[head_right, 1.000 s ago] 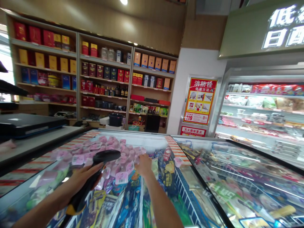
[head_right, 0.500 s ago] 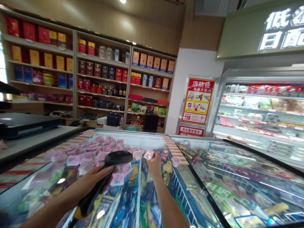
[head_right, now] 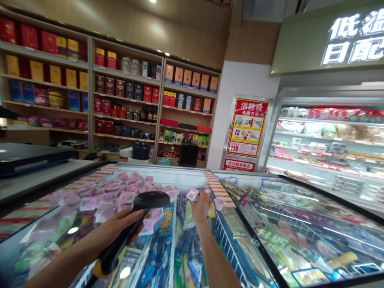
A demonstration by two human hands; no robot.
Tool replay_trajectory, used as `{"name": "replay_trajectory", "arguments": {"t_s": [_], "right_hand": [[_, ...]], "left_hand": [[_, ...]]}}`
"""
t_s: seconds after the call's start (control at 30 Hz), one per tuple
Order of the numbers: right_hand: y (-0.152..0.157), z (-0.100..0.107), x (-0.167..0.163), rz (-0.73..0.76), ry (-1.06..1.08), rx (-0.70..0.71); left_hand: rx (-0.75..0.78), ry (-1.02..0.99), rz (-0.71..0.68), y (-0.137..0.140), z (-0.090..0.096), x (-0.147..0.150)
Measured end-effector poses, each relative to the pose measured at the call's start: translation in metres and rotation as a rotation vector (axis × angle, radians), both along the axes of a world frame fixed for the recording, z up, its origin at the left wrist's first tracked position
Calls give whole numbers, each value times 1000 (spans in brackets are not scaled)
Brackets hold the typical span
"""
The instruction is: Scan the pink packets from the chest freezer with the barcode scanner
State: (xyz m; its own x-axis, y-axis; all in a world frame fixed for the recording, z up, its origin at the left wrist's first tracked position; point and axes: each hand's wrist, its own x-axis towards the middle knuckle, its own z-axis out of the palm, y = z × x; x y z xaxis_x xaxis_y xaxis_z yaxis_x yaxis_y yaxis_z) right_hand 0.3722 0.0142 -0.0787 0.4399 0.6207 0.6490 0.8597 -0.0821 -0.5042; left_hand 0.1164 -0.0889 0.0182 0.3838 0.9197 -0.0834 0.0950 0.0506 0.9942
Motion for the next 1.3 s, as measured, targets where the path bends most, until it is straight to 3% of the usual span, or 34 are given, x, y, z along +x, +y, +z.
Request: {"name": "replay_trajectory", "arguments": {"t_s": [0.1,0.3,0.57,0.87,0.97,1.1,1.2,1.3], "right_hand": [[2,-1,0,-3,-28,35],[0,0,16,-65,-36,38],[-10,-3,62,-269,-159,-160],[-12,-1,108,-367,-119,-190],[-12,6,91,-307,-155,-158],[-6,10,31,34,-262,-71],[8,6,-23,224,-174,-109],[25,1,-63,304,-79,-193]], "left_hand": [[-6,17,-47,1,-1,-1],[13,31,4,5,-2,-3],[33,40,106,11,-3,-7],[60,64,226,13,-7,-23],[40,47,254,14,-10,-27],[3,19,273,14,-12,-29],[-10,1,298,11,-9,-31],[-23,-3,336,5,-5,-35]]}}
